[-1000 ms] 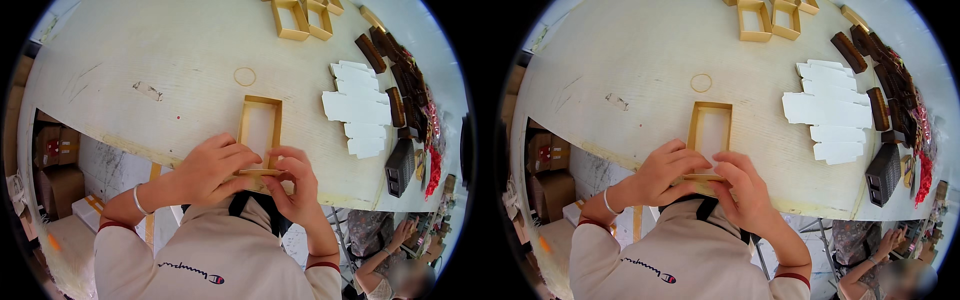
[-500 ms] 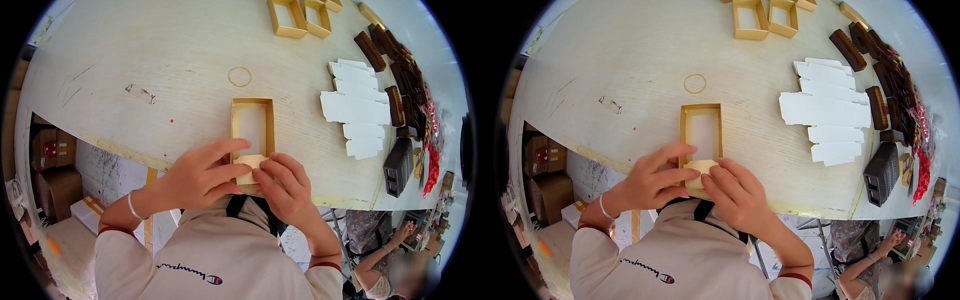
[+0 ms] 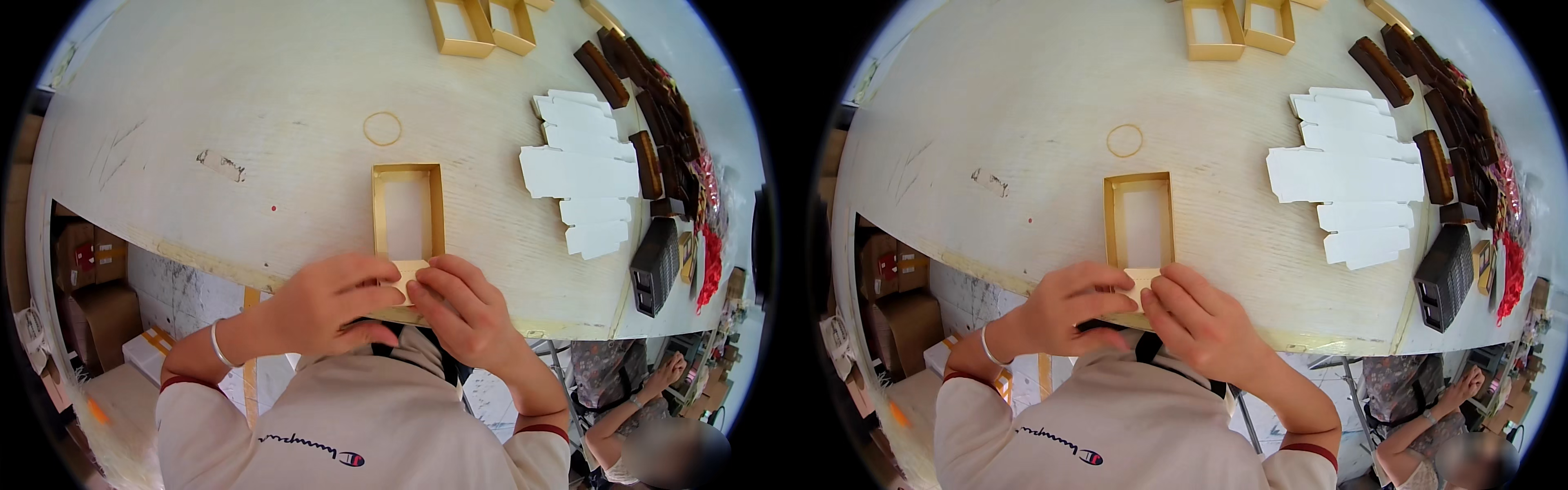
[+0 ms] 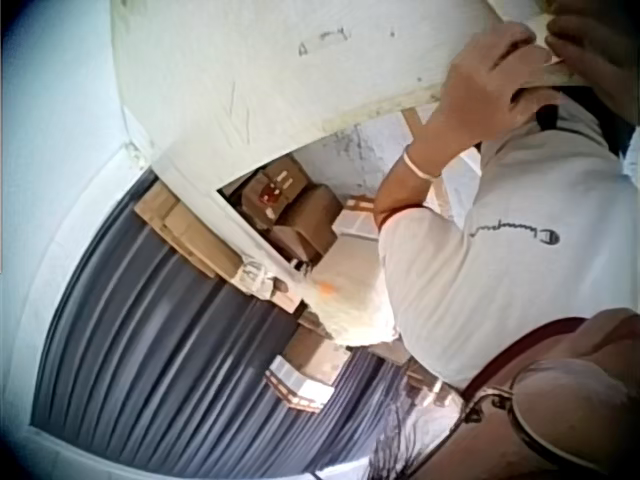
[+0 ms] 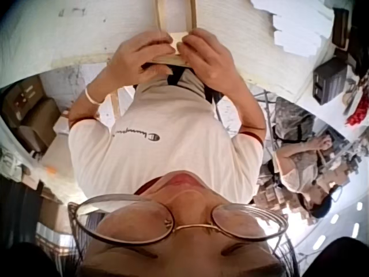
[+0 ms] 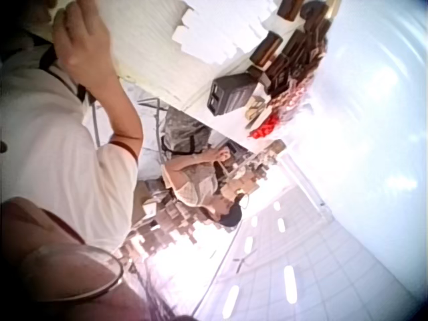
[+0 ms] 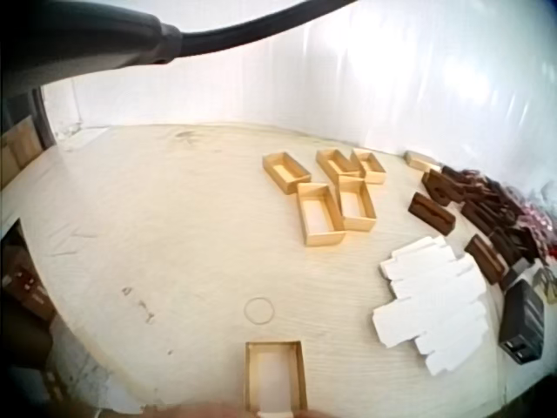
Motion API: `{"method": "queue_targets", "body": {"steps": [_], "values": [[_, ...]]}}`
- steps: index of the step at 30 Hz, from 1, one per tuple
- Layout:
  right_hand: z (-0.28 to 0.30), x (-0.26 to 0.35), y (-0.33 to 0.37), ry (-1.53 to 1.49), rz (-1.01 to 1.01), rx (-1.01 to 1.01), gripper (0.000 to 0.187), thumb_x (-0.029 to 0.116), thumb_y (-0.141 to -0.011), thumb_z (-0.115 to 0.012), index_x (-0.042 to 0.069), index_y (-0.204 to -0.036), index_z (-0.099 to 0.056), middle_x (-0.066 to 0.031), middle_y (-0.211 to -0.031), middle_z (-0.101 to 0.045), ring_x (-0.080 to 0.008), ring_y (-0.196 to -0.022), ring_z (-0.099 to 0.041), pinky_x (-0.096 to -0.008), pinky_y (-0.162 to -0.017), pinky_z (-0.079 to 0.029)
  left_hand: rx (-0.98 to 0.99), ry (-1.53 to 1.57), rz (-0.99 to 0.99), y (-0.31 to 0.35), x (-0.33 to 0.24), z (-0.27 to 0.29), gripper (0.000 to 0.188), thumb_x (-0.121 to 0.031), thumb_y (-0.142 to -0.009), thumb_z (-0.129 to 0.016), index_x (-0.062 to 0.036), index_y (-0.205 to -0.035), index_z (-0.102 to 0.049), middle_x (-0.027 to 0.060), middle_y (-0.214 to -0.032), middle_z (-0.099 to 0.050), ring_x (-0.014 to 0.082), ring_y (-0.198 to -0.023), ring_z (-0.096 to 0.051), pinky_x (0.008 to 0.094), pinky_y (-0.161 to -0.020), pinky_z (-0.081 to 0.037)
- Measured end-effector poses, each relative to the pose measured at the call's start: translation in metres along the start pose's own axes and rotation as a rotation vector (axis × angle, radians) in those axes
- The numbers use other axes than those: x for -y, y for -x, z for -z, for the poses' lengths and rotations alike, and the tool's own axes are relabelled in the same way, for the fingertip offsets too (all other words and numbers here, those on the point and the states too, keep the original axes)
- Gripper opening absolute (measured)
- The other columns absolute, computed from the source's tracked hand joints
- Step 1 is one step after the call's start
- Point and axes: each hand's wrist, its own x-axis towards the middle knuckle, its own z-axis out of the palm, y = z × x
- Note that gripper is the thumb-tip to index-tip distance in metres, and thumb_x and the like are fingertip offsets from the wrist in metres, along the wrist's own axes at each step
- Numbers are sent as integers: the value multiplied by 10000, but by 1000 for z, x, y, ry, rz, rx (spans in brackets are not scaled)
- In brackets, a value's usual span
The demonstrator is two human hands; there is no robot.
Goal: The person folds flat white cardboard pieces into small rectangular boxes by hand. They repeatedly fold the sides and tuck the flaps to form the box shape, then place the finished boxes on the table. The process is repeated multiple times with new pieces.
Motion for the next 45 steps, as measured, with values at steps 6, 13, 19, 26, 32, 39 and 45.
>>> {"method": "queue_targets", "body": {"steps": [6, 13, 19, 26, 32, 39, 45], "values": [[4, 6, -7, 76, -17, 65, 214, 53, -687, -639, -10, -891, -626, -104, -910, -587, -257, -960, -570, -346, -789, -506, -84, -367, -80, 4, -10, -14, 254, -46, -699, -706, 15, -932, -628, 88, -907, -627, 187, -630, -584, 271, -514, -477], [16, 7, -27, 26, -109, 346, 266, 42, -721, -601, 0, -981, -570, -97, -823, -547, -251, -916, -521, -433, -975, -392, -2, -336, 105, -2, -24, -16, 221, 8, -690, -641, 14, -907, -602, 95, -853, -624, 201, -605, -572, 285, -501, -471], [17, 5, -20, -15, -95, 319, 377, 34, -747, -591, -31, -1113, -533, -116, -872, -568, -284, -982, -532, -474, -1024, -369, 105, -377, 83, -5, -24, -10, 243, 18, -715, -603, 22, -957, -586, 104, -866, -597, 212, -671, -592, 301, -538, -489], [18, -5, -7, -257, -144, 90, 417, 99, -747, -699, 31, -1150, -619, -114, -917, -567, -290, -923, -550, -445, -925, -435, 140, -262, 179, -10, -30, -5, 267, -70, -751, -679, -7, -1004, -619, 105, -913, -577, 208, -674, -566, 305, -545, -477], [34, -11, 8, -251, -216, 188, 422, 145, -746, -752, 34, -1131, -621, -73, -880, -561, -259, -808, -526, -364, -740, -424, 31, -328, 158, -8, -27, 4, 301, -178, -758, -757, -48, -1001, -637, 66, -767, -508, 205, -629, -525, 318, -495, -429], [24, -6, 9, -323, -197, 182, 404, 120, -753, -741, -12, -1103, -587, -109, -903, -543, -286, -837, -530, -379, -763, -429, 29, -258, 138, -1, -17, -8, 196, -164, -768, -755, -59, -825, -600, 60, -703, -490, 216, -597, -521, 333, -477, -418], [13, 1, 14, -175, -203, 223, 339, 69, -672, -710, 27, -1000, -635, -134, -958, -539, -310, -872, -538, -381, -779, -452, 76, -180, 149, 6, -22, -15, 173, -92, -767, -754, -32, -864, -625, 91, -690, -556, 274, -561, -549, 363, -477, -431]]}}
